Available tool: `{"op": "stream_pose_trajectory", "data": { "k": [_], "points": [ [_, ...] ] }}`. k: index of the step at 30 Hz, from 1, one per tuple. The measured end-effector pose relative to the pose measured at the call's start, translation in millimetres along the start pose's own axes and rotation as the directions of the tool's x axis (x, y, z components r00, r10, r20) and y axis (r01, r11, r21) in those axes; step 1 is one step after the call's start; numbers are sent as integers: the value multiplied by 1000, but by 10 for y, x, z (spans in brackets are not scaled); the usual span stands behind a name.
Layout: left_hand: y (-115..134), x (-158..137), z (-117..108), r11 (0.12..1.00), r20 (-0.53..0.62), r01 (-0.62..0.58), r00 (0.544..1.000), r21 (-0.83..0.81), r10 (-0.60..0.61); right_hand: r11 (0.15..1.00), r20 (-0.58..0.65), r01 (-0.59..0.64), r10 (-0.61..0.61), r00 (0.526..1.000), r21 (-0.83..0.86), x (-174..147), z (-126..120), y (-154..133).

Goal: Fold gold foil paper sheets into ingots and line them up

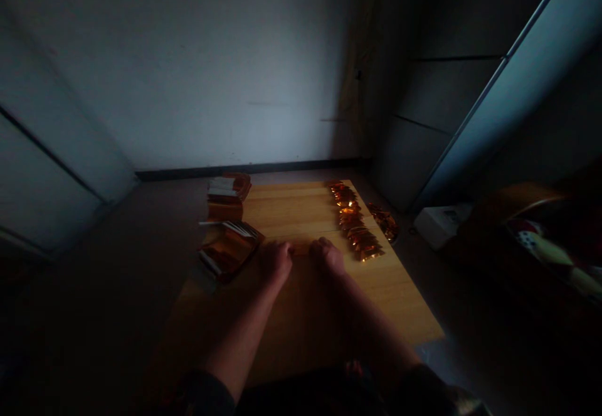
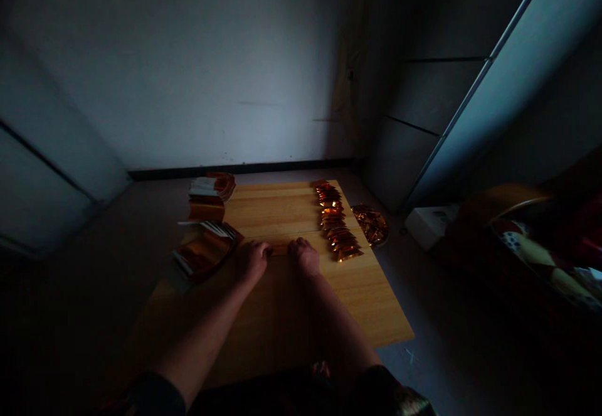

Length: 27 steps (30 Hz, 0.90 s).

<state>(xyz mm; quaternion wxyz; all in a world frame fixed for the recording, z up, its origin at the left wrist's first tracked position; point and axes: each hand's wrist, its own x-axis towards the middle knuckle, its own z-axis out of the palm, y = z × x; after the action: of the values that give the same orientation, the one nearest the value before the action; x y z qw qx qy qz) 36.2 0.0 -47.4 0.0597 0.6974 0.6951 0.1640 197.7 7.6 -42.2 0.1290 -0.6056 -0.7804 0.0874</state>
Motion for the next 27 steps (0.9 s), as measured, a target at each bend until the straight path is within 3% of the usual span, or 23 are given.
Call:
{"op": "stream_pose_trajectory", "data": {
  "k": [5, 10, 17, 27],
  "points": [
    [-102, -2, 26, 998, -9, -63, 998, -17, 62, 999, 62, 21, -18, 998, -47, 10, -95, -39],
    [-211, 17, -3, 989, 80, -145, 986, -23, 147, 996, 142, -3, 16, 990, -94, 121, -151, -157],
    [-148, 13, -34, 993, 137, -105, 986, 62, 96, 995, 158, -94, 98, 983, -34, 255, 12, -333],
    [-205, 28, 7, 997, 89, -30, 995, -76, 37, 992, 263, -107, 122, 957, -72, 387, -105, -281]
  ]
}}
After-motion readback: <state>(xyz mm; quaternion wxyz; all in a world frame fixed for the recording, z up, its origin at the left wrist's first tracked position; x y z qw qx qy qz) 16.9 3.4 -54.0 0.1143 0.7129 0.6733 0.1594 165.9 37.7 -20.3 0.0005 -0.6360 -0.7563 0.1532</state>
